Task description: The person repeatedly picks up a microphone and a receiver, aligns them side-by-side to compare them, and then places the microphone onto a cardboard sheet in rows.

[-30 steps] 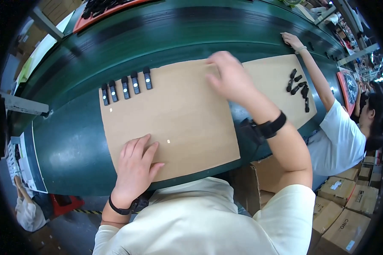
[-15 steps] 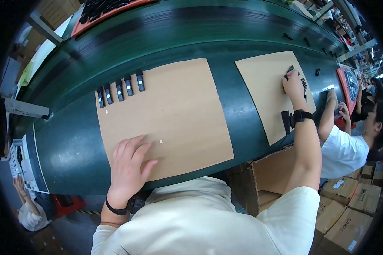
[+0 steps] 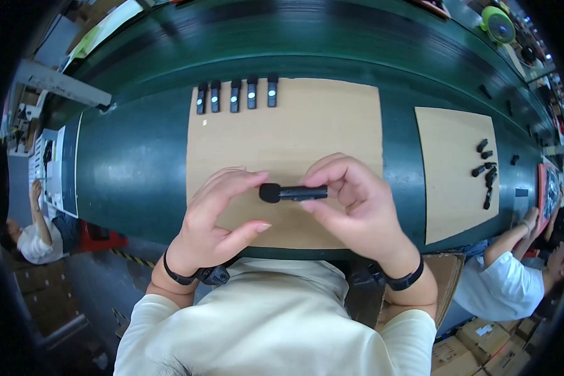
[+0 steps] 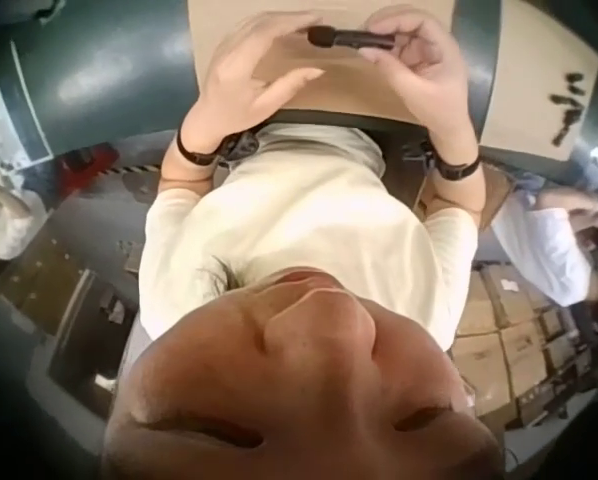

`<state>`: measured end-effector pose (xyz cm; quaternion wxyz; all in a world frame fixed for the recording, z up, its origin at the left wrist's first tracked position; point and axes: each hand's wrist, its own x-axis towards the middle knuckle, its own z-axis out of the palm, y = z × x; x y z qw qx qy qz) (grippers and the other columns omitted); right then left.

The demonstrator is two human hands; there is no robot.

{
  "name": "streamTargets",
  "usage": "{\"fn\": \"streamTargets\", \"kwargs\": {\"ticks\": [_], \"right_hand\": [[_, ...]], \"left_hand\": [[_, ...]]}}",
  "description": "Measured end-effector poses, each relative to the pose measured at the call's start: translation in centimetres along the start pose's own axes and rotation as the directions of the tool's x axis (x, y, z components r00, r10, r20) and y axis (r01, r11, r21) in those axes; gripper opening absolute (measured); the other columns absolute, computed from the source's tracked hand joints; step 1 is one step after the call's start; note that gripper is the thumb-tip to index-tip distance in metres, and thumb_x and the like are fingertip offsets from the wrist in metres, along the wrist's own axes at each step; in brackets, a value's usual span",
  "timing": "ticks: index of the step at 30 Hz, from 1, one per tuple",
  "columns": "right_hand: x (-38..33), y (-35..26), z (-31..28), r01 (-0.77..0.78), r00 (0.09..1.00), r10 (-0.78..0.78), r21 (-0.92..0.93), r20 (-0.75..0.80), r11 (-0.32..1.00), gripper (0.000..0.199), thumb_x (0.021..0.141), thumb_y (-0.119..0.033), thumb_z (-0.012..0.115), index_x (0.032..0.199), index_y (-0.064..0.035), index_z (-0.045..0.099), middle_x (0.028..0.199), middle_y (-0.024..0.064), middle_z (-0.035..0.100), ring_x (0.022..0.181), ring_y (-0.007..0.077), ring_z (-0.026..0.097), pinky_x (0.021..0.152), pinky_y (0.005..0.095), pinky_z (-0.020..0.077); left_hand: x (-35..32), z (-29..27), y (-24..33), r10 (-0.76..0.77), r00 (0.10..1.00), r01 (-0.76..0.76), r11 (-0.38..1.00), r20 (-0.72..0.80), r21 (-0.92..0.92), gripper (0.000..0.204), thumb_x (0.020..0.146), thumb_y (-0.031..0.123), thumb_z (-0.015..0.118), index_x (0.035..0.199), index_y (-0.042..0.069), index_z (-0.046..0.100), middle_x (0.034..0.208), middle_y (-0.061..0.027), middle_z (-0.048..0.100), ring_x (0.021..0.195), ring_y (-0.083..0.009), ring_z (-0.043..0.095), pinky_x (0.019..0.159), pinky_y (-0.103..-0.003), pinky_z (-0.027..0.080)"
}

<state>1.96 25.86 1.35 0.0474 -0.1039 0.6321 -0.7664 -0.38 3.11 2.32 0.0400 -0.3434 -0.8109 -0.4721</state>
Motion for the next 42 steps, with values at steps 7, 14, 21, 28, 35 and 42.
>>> {"fn": "streamTargets", "kwargs": {"ticks": [7,14,21,28,35,42], "right_hand": [[-0.2,0.9,2.3,0.106,0.994,-0.106,0.018,-0.001,0.994,0.027,0.083,0.005,0.065,0.108,0.0038,0.055,0.104,0.0111,0.057,0.094,0.0154,0.058,0.082,0.0265,0.0488],[-0.9,1.0,2.1,-0.01,0.999,0.007,-0.076,-0.041,0.997,0.029,0.083,-0.003,0.072,0.108,0.0049,0.059,0.095,0.0104,0.059,0.089,0.019,0.057,0.08,0.028,0.0469],[-0.6,1.9,2.7,0.271,0.959,-0.285,-0.32,0.003,0.908,0.027,0.077,-0.001,0.076,0.102,0.0038,0.065,0.092,0.013,0.065,0.079,0.0202,0.063,0.071,0.0287,0.05],[-0.5,1.9,2.9,0.333,0.938,-0.345,-0.376,0.037,0.865,0.029,0.076,-0.001,0.077,0.102,0.0032,0.065,0.092,0.0132,0.065,0.077,0.0214,0.063,0.068,0.029,0.0505],[-0.6,2.0,3.0,0.349,0.931,-0.363,-0.365,0.03,0.863,0.028,0.077,0.0,0.076,0.102,0.003,0.065,0.093,0.014,0.065,0.08,0.0224,0.063,0.07,0.0297,0.0506],[-0.9,2.1,2.9,0.318,0.939,-0.343,-0.359,-0.006,0.878,0.028,0.075,0.006,0.072,0.101,0.0013,0.063,0.095,0.015,0.065,0.085,0.0252,0.063,0.076,0.0327,0.0505]], "left_hand": [[-0.9,-0.7,-0.7,0.039,0.997,-0.041,0.999,-0.061,-0.026,0.032,0.073,0.006,0.078,0.102,-0.001,0.065,0.096,-0.0125,0.07,0.088,-0.028,0.067,0.1,-0.05,0.044],[-1.6,-0.3,-1.3,0.009,0.994,-0.019,0.996,-0.107,-0.091,0.029,0.072,0.005,0.079,0.097,-0.001,0.066,0.094,-0.0119,0.07,0.088,-0.0252,0.067,0.101,-0.051,0.044],[-1.3,-0.1,-1.1,-0.047,0.995,0.03,0.984,-0.088,-0.177,0.027,0.071,0.004,0.079,0.095,0.0,0.067,0.093,-0.0116,0.07,0.088,-0.0247,0.067,0.102,-0.051,0.042],[-1.4,-0.1,-1.2,-0.011,0.997,-0.006,0.979,-0.083,-0.202,0.026,0.072,0.001,0.077,0.096,0.001,0.067,0.09,-0.0105,0.069,0.085,-0.0237,0.066,0.101,-0.053,0.041],[-1.2,-0.1,-1.4,0.045,0.994,-0.062,0.983,-0.098,-0.172,0.025,0.072,0.001,0.075,0.096,0.003,0.067,0.089,-0.0092,0.068,0.083,-0.0242,0.065,0.1,-0.053,0.041],[-0.9,0.4,-0.8,0.021,0.991,-0.039,0.99,-0.134,-0.135,0.027,0.069,0.003,0.076,0.096,0.005,0.068,0.091,-0.0072,0.066,0.083,-0.0257,0.063,0.098,-0.051,0.042]]}}
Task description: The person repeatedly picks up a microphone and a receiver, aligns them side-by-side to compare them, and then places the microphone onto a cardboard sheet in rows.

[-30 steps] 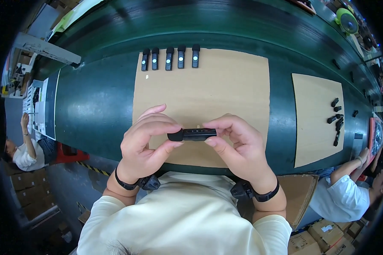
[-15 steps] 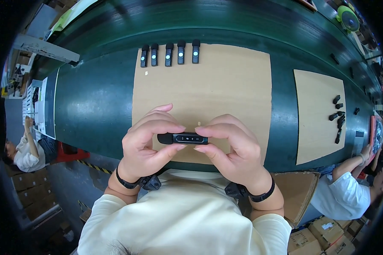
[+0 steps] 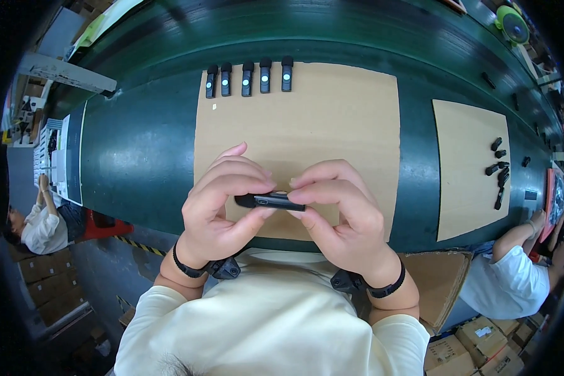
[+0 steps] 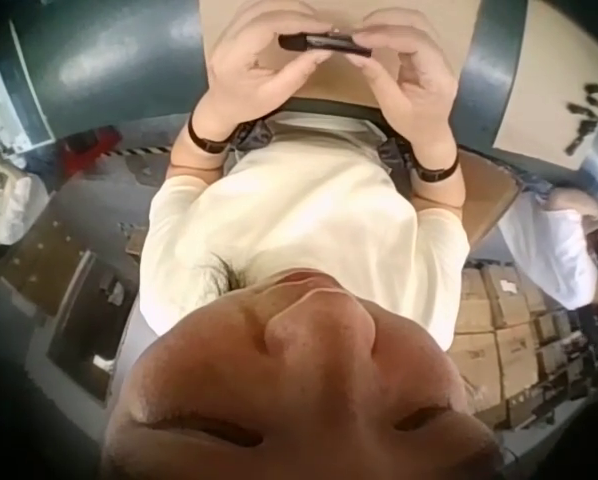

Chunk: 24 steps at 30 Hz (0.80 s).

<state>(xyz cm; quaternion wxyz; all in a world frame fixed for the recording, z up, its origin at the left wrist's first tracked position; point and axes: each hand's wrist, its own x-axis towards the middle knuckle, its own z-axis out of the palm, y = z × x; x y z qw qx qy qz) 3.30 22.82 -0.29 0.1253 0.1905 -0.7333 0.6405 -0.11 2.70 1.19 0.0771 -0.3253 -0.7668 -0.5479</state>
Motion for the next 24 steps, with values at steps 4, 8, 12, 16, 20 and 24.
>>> {"fn": "streamTargets", "kwargs": {"ticks": [4,8,12,16,20,24], "right_hand": [[1.2,-0.5,-0.3,0.102,0.988,-0.094,-0.061,0.119,0.993,0.026,0.078,0.007,0.07,0.102,0.0016,0.059,0.096,0.0158,0.063,0.087,0.0242,0.061,0.078,0.0311,0.0497],[2.4,-1.2,-0.4,0.092,0.985,-0.055,-0.23,0.162,0.969,0.026,0.078,0.006,0.069,0.102,0.0011,0.061,0.097,0.0147,0.064,0.086,0.0241,0.063,0.075,0.031,0.0506],[5.0,-0.9,-1.1,0.016,0.974,0.065,-0.348,0.219,0.937,0.025,0.079,0.005,0.069,0.103,0.0,0.062,0.096,0.0116,0.064,0.084,0.0225,0.063,0.073,0.0299,0.051],[8.1,1.9,-2.1,0.046,0.974,0.074,-0.508,0.213,0.86,0.025,0.078,0.004,0.069,0.101,-0.0005,0.061,0.097,0.0109,0.064,0.087,0.0245,0.064,0.076,0.0308,0.0513],[10.4,5.8,-2.7,0.222,0.962,-0.028,-0.72,0.271,0.657,0.021,0.079,0.003,0.067,0.097,-0.0006,0.059,0.102,0.0117,0.062,0.092,0.0286,0.062,0.079,0.0346,0.0515],[10.0,8.1,-2.4,0.249,0.927,0.073,-0.75,0.368,0.612,0.018,0.079,0.0,0.065,0.095,-0.0015,0.057,0.109,0.0116,0.059,0.097,0.0319,0.06,0.08,0.0387,0.0508]], "left_hand": [[-0.2,0.5,-0.8,-0.009,1.0,0.008,0.998,0.011,0.069,0.025,0.069,0.004,0.076,0.093,0.004,0.067,0.095,-0.0073,0.065,0.085,-0.0272,0.062,0.098,-0.05,0.041],[-0.2,0.4,-1.4,-0.01,0.999,0.006,0.994,0.038,0.108,0.028,0.07,0.007,0.077,0.095,0.004,0.066,0.103,-0.0089,0.063,0.091,-0.0286,0.06,0.095,-0.048,0.042],[-0.6,0.6,-1.8,-0.131,0.991,0.121,0.968,0.029,0.219,0.033,0.071,0.012,0.078,0.1,0.004,0.064,0.109,-0.0108,0.06,0.098,-0.0295,0.058,0.092,-0.046,0.043],[-1.3,0.5,-2.1,-0.17,0.974,0.083,0.879,0.146,0.47,0.038,0.072,0.019,0.077,0.105,0.005,0.063,0.115,-0.0119,0.057,0.106,-0.0293,0.054,0.092,-0.044,0.042],[-1.8,0.8,-2.3,-0.191,0.957,0.032,0.814,0.217,0.579,0.038,0.073,0.024,0.076,0.105,0.006,0.064,0.117,-0.0114,0.056,0.109,-0.0279,0.051,0.094,-0.042,0.04],[-2.2,0.8,-2.4,-0.25,0.937,0.047,0.782,0.243,0.622,0.039,0.074,0.021,0.075,0.109,0.006,0.064,0.12,-0.0119,0.056,0.111,-0.029,0.051,0.096,-0.042,0.039]]}}
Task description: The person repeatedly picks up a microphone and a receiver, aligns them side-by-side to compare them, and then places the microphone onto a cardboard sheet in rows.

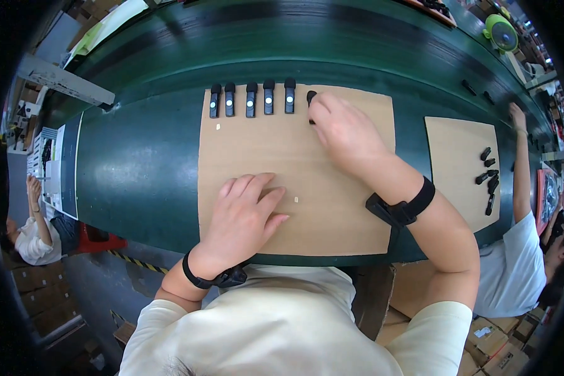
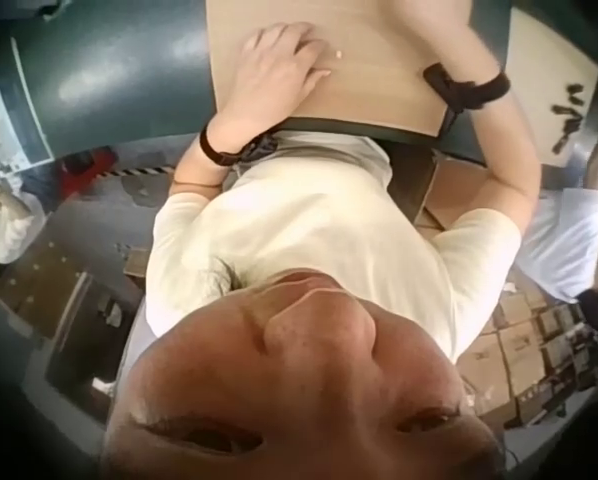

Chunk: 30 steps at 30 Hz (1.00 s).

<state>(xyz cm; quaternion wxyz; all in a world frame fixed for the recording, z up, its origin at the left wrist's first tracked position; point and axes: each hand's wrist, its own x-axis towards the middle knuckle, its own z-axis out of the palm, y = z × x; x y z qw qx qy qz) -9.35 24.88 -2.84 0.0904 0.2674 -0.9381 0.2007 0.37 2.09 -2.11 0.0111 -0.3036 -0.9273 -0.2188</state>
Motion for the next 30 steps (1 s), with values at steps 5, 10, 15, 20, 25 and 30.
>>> {"fn": "streamTargets", "kwargs": {"ticks": [5,10,15,20,25,30], "right_hand": [[-0.5,0.6,0.7,0.041,0.999,-0.041,0.02,-0.008,0.999,0.018,0.08,-0.001,0.064,0.096,-0.0027,0.057,0.111,0.0112,0.056,0.097,0.032,0.059,0.08,0.0396,0.0509],[1.0,1.8,1.2,0.011,0.999,-0.012,-0.024,-0.041,1.0,0.022,0.079,-0.004,0.067,0.098,-0.004,0.057,0.111,0.0119,0.056,0.098,0.0326,0.059,0.081,0.0397,0.0509],[0.0,1.8,-1.0,0.031,0.997,-0.035,-0.048,-0.072,0.998,0.026,0.079,-0.008,0.069,0.102,-0.0045,0.057,0.114,0.0124,0.055,0.103,0.0329,0.057,0.086,0.0406,0.0496],[-4.5,5.9,-4.7,-0.177,0.975,0.159,-0.108,-0.155,0.978,0.033,0.079,-0.01,0.071,0.108,-0.0046,0.057,0.116,0.0129,0.056,0.107,0.0328,0.056,0.091,0.0379,0.0479],[-12.5,17.1,-8.5,-0.616,0.765,0.598,0.003,-0.239,0.788,0.031,0.084,-0.013,0.067,0.112,-0.0033,0.059,0.114,0.0121,0.06,0.103,0.025,0.061,0.088,0.0343,0.0497],[-16.8,24.7,-11.9,-0.822,0.561,0.782,-0.069,-0.273,0.565,0.033,0.085,-0.015,0.066,0.115,-0.0028,0.06,0.113,0.0146,0.063,0.101,0.0261,0.062,0.087,0.0347,0.0504]], "left_hand": [[0.2,0.0,0.1,0.003,1.0,-0.003,1.0,0.011,0.007,0.038,0.074,0.021,0.075,0.108,0.006,0.065,0.12,-0.0119,0.056,0.111,-0.0286,0.052,0.095,-0.042,0.039],[0.5,-0.2,0.2,0.013,1.0,-0.013,1.0,0.023,-0.004,0.038,0.073,0.02,0.075,0.107,0.006,0.065,0.12,-0.0127,0.056,0.11,-0.0292,0.052,0.095,-0.042,0.039],[0.5,0.1,0.2,0.028,0.999,-0.028,0.999,-0.02,0.035,0.038,0.071,0.021,0.077,0.104,0.006,0.065,0.116,-0.0128,0.057,0.105,-0.028,0.053,0.093,-0.041,0.04],[0.7,0.0,0.5,0.016,1.0,-0.016,1.0,0.015,0.021,0.038,0.074,0.018,0.075,0.107,0.005,0.065,0.119,-0.0132,0.057,0.109,-0.0314,0.053,0.095,-0.043,0.039],[0.8,-0.2,0.7,0.031,1.0,-0.031,0.999,-0.003,0.02,0.036,0.074,0.017,0.076,0.105,0.005,0.065,0.116,-0.0126,0.058,0.107,-0.0306,0.054,0.093,-0.042,0.04],[1.0,-0.4,0.6,0.066,0.996,-0.069,0.996,-0.059,-0.052,0.032,0.074,0.017,0.076,0.102,0.005,0.064,0.111,-0.0112,0.06,0.101,-0.0291,0.055,0.089,-0.042,0.04]]}}
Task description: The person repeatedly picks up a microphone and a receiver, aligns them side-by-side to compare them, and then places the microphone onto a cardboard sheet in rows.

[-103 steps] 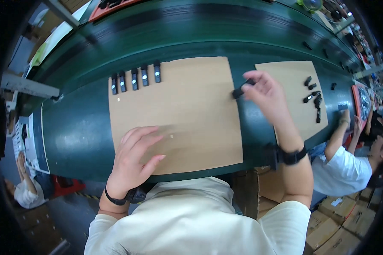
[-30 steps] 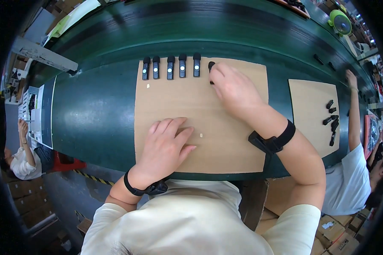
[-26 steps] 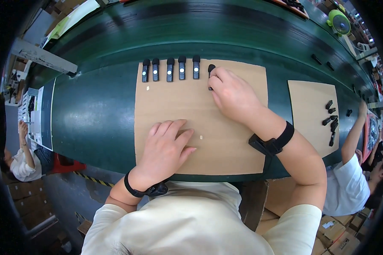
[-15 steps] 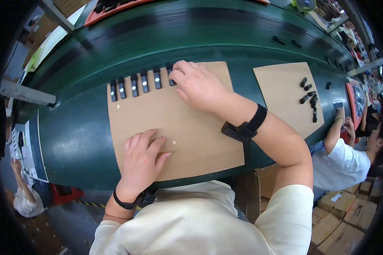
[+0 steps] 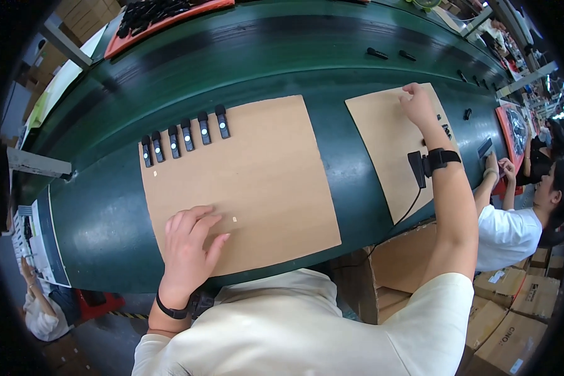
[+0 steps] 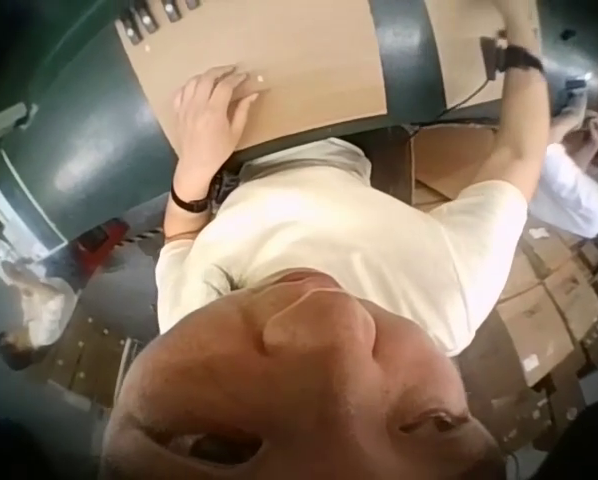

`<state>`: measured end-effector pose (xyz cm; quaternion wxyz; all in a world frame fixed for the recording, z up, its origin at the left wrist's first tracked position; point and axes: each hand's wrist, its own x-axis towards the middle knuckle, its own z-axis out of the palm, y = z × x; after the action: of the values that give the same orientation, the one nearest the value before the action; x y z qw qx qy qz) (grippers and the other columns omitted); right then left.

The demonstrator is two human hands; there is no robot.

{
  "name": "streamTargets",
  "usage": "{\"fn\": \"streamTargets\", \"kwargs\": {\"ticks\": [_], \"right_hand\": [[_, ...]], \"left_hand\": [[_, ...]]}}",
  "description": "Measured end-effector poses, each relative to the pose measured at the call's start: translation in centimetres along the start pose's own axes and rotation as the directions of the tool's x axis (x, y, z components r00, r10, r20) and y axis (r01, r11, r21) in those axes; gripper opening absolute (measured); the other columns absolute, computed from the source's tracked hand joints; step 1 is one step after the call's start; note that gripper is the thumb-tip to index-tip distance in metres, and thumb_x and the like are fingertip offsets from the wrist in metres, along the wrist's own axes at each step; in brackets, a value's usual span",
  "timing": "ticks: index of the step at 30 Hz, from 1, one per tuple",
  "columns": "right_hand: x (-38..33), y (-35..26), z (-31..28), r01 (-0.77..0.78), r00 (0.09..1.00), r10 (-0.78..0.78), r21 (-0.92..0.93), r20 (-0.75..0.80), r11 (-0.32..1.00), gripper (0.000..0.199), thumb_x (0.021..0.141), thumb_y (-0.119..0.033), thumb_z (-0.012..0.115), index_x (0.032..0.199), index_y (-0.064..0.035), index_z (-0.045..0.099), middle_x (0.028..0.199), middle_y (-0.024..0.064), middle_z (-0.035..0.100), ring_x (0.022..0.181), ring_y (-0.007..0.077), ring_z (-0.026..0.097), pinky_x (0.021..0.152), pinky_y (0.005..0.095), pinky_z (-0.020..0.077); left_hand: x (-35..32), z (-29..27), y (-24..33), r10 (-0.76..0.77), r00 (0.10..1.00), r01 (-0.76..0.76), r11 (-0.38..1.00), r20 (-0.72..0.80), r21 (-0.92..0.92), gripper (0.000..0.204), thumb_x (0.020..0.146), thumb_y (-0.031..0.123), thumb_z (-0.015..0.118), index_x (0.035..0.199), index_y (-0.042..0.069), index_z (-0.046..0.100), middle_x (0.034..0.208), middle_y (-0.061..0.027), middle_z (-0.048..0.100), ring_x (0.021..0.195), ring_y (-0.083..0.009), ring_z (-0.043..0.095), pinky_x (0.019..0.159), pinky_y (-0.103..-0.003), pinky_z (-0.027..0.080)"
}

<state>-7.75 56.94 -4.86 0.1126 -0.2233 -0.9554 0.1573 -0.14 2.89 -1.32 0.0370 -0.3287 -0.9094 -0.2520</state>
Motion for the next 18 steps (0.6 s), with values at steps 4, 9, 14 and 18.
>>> {"fn": "streamTargets", "kwargs": {"ticks": [4,9,14,18], "right_hand": [[3.7,-1.3,0.3,0.021,0.999,-0.02,-0.014,0.027,1.0,0.036,0.084,-0.018,0.067,0.116,-0.003,0.061,0.115,0.0181,0.063,0.102,0.0312,0.062,0.088,0.0371,0.0503],[9.1,-1.9,4.2,0.039,0.999,-0.044,-0.199,-0.021,0.979,0.04,0.086,-0.025,0.064,0.123,-0.0099,0.057,0.127,0.0192,0.056,0.111,0.0357,0.058,0.095,0.0422,0.0477],[11.0,-3.7,6.0,-0.023,0.997,-0.001,-0.327,-0.073,0.945,0.039,0.088,-0.027,0.062,0.123,-0.0106,0.056,0.127,0.0193,0.056,0.112,0.0367,0.057,0.096,0.0429,0.0473],[11.7,-4.5,6.2,0.019,1.0,-0.024,-0.384,-0.007,0.923,0.035,0.089,-0.024,0.061,0.12,-0.0093,0.056,0.123,0.0174,0.058,0.109,0.0349,0.059,0.092,0.0417,0.0489]], "left_hand": [[0.1,-0.1,0.1,-0.007,1.0,0.007,0.999,-0.025,-0.031,0.03,0.075,0.015,0.075,0.1,0.005,0.064,0.108,-0.0106,0.061,0.098,-0.0292,0.056,0.088,-0.041,0.04],[0.1,-0.3,0.6,-0.025,0.999,0.023,0.998,-0.028,-0.063,0.027,0.075,0.014,0.075,0.098,0.005,0.064,0.107,-0.0101,0.061,0.097,-0.0288,0.056,0.087,-0.041,0.04],[-0.3,-0.9,0.7,-0.077,0.995,0.072,0.994,-0.058,-0.084,0.023,0.075,0.012,0.075,0.094,0.006,0.064,0.106,-0.009,0.062,0.095,-0.0284,0.057,0.086,-0.04,0.041],[-0.2,-1.0,0.7,-0.107,0.99,0.096,0.989,-0.093,-0.113,0.02,0.074,0.01,0.075,0.092,0.006,0.065,0.103,-0.0082,0.064,0.093,-0.0279,0.058,0.084,-0.039,0.042]]}}
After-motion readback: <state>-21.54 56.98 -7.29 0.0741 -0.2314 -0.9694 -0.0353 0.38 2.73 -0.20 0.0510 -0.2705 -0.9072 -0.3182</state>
